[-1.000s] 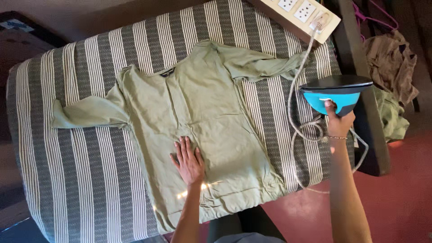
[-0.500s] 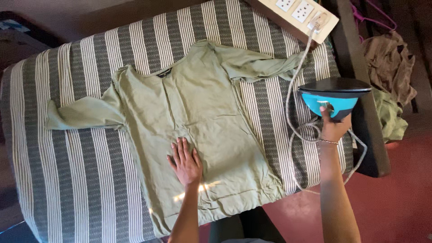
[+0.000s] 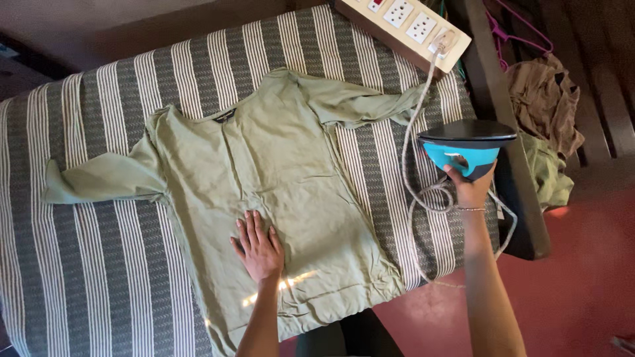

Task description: The person irons a light green long-sleeved shirt on a striped bed. They smooth the fabric with their hands and use a blue electric iron to press the sleeves and the main body of the shirt, flipping it over to iron both sides.

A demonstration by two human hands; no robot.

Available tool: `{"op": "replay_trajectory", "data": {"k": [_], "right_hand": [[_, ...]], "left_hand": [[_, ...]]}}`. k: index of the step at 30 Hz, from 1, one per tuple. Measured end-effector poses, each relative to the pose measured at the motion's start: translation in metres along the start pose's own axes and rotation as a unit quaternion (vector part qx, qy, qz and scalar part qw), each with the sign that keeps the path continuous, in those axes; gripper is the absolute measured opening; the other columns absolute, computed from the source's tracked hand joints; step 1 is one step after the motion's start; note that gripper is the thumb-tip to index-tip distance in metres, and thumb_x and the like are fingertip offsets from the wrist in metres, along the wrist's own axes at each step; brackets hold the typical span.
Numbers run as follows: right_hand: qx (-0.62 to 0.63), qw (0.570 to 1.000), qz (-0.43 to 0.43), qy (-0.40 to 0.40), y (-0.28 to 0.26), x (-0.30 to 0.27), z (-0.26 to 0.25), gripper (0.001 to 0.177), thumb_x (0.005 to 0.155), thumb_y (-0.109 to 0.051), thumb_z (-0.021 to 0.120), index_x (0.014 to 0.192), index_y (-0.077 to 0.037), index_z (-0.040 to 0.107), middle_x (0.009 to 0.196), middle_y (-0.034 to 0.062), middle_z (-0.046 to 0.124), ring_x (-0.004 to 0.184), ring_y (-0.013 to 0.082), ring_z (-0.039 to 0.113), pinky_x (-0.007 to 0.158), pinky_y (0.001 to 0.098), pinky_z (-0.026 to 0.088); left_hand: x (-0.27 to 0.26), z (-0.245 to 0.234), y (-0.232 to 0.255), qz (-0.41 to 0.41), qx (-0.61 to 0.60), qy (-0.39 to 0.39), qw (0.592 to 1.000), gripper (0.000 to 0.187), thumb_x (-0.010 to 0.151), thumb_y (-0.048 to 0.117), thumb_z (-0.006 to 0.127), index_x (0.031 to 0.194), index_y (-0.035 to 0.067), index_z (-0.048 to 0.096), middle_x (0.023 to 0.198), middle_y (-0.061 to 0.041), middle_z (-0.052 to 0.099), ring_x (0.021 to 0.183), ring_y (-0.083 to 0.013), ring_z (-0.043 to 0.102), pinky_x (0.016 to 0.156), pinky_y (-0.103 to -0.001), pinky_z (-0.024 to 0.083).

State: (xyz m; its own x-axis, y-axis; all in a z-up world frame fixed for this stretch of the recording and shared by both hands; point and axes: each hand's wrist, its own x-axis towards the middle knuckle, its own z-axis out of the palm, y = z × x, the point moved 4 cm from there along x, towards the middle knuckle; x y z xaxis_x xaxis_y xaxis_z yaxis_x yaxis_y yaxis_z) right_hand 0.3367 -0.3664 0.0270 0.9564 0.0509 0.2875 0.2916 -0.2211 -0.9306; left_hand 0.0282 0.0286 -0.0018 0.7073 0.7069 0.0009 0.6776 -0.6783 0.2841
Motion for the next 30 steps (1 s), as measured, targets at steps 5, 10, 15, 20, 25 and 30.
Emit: {"op": "replay_trajectory", "data": {"k": [5, 10, 15, 20, 25, 30], "right_hand": [[0.033, 0.999, 0.027, 0.031, -0.01, -0.016, 0.009, 0.032, 0.089, -0.015, 0.078, 0.113, -0.004, 0.059, 0.111, 0.0001, 0.062, 0.105, 0.013, 0.057, 0.098, 0.0275, 0.044], [-0.053, 0.992, 0.112, -0.004, -0.032, 0.01, -0.038, 0.042, 0.093, -0.031, 0.077, 0.123, -0.008, 0.059, 0.104, -0.0027, 0.059, 0.085, 0.0116, 0.05, 0.074, 0.0282, 0.041], [-0.143, 0.979, 0.138, -0.052, -0.121, 0.021, -0.078, 0.021, 0.101, -0.019, 0.068, 0.112, -0.004, 0.058, 0.096, 0.0027, 0.06, 0.085, 0.0108, 0.058, 0.074, 0.027, 0.048], [-0.058, 0.968, 0.226, -0.093, -0.164, 0.014, -0.043, 0.013, 0.098, -0.012, 0.063, 0.1, -0.002, 0.056, 0.088, 0.0098, 0.06, 0.076, 0.0188, 0.06, 0.067, 0.0363, 0.054], [0.023, 0.928, 0.311, -0.205, -0.145, -0.02, 0.075, 0.024, 0.094, -0.017, 0.06, 0.111, 0.0, 0.061, 0.084, 0.015, 0.063, 0.068, 0.0223, 0.063, 0.057, 0.0352, 0.056], [0.142, 0.874, 0.357, -0.297, -0.118, -0.063, 0.219, 0.024, 0.09, -0.025, 0.065, 0.097, -0.003, 0.058, 0.072, 0.0044, 0.058, 0.059, 0.0115, 0.057, 0.048, 0.0274, 0.049]], "left_hand": [[0.0, 0.001, 0.0, 0.003, -0.013, 0.008, 1.0, 0.057, 0.097, 0.038, 0.038, 0.149, 0.018, 0.033, 0.156, -0.001, 0.03, 0.145, -0.0257, 0.025, 0.116, -0.054, 0.013], [0.0, 0.002, -0.003, 0.006, -0.001, 0.007, 1.0, 0.057, 0.096, 0.038, 0.039, 0.148, 0.019, 0.033, 0.156, -0.001, 0.03, 0.144, -0.0253, 0.025, 0.116, -0.053, 0.013], [0.002, 0.001, -0.005, 0.009, -0.01, 0.012, 1.0, 0.057, 0.096, 0.038, 0.04, 0.149, 0.018, 0.033, 0.155, -0.001, 0.031, 0.143, -0.0251, 0.026, 0.115, -0.054, 0.013], [0.001, 0.001, -0.006, -0.002, -0.016, 0.008, 1.0, 0.056, 0.096, 0.038, 0.04, 0.148, 0.019, 0.033, 0.154, 0.0, 0.032, 0.143, -0.0243, 0.026, 0.115, -0.054, 0.015], [0.004, -0.004, -0.003, -0.007, -0.009, 0.01, 1.0, 0.056, 0.094, 0.039, 0.04, 0.147, 0.021, 0.033, 0.153, 0.001, 0.032, 0.142, -0.0228, 0.026, 0.114, -0.053, 0.015], [0.004, -0.005, -0.002, -0.014, -0.002, -0.005, 1.0, 0.056, 0.094, 0.039, 0.04, 0.147, 0.021, 0.034, 0.153, 0.002, 0.031, 0.142, -0.0222, 0.025, 0.114, -0.052, 0.015]]}}
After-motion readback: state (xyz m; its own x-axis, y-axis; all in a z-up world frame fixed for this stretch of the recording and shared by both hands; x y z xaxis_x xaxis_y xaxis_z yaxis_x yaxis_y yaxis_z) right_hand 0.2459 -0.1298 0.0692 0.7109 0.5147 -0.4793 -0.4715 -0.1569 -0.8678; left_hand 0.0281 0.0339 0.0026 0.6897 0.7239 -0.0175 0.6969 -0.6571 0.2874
